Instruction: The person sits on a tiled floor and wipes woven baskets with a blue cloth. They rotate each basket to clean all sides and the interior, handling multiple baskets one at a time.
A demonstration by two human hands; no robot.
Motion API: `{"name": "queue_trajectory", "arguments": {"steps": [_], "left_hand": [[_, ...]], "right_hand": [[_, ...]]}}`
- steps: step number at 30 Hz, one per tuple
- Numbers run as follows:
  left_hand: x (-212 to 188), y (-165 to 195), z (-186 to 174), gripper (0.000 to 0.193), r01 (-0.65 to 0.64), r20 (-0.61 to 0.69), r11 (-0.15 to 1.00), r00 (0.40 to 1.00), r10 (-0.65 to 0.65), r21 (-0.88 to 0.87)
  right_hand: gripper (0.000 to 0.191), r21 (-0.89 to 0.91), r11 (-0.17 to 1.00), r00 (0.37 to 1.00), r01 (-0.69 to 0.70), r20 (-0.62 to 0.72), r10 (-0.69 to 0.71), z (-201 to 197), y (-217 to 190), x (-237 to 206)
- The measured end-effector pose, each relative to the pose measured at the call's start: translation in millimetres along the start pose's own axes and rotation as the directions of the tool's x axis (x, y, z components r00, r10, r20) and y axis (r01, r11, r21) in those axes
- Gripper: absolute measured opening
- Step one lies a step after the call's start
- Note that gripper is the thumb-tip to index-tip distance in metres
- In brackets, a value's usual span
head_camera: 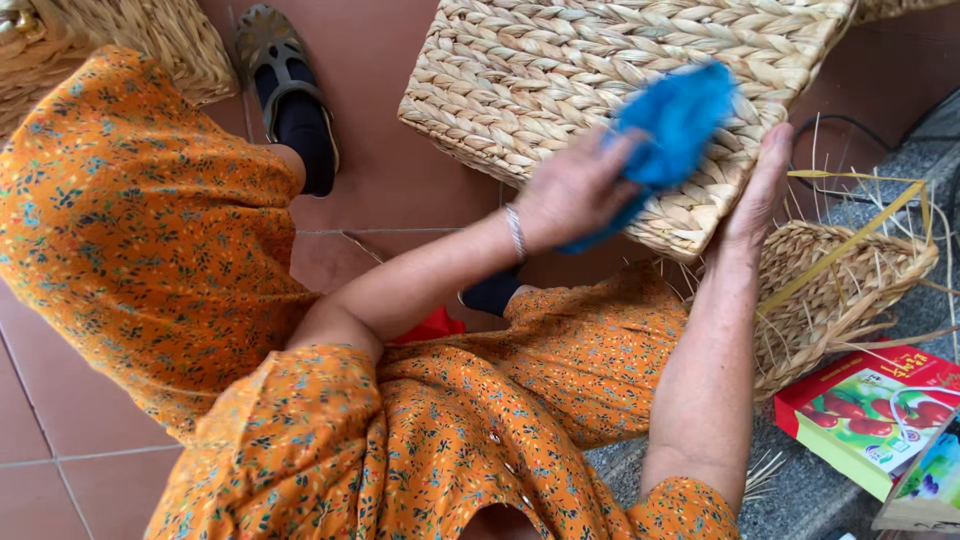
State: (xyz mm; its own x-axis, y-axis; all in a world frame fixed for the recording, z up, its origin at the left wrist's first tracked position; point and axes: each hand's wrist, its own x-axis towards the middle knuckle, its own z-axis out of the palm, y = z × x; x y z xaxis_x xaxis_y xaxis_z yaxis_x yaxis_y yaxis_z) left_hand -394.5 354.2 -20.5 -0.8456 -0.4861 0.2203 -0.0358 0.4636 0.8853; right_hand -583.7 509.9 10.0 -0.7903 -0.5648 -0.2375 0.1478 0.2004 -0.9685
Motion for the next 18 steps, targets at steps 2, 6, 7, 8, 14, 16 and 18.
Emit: {"name": "queue_trajectory", "arguments": {"steps": [2,6,7,8,14,16,18], "left_hand": [[-1,-52,-16,0.040,0.041,-0.194,0.998,0.980,-0.032,0.042],[-12,-154,-59,0.030,0.435,-0.283,0.865,0.887,-0.364,0.251],[-18,-173,-69,0.032,0.487,-0.327,0.836,0.856,-0.400,0.255],[-22,-188,-78,0.034,0.536,-0.372,0.805,0.823,-0.430,0.255],[-53,-226,-103,0.060,0.463,0.072,0.268,0.596,-0.800,-0.845],[-58,-225,-101,0.067,0.252,0.310,-0.182,0.730,-0.609,-0.951],[-56,-220,-102,0.065,0.300,0.225,-0.027,0.650,-0.726,-0.954]], "right_hand": [[0.091,-0.006,1.000,1.000,0.011,-0.013,-0.011,-4,4,-1],[0.091,-0.002,0.997,0.997,0.074,0.010,-0.074,-3,9,0],[0.091,0.008,0.995,0.994,0.104,0.030,-0.104,-1,10,1],[0.088,-0.006,0.993,0.993,0.117,0.010,-0.117,1,9,1],[0.082,-0.062,0.988,0.989,0.143,-0.018,-0.144,12,-5,3],[0.085,-0.100,0.990,0.994,0.102,-0.026,-0.105,15,-15,2],[0.091,-0.078,0.995,0.998,0.055,-0.001,-0.055,16,-25,-1]]}}
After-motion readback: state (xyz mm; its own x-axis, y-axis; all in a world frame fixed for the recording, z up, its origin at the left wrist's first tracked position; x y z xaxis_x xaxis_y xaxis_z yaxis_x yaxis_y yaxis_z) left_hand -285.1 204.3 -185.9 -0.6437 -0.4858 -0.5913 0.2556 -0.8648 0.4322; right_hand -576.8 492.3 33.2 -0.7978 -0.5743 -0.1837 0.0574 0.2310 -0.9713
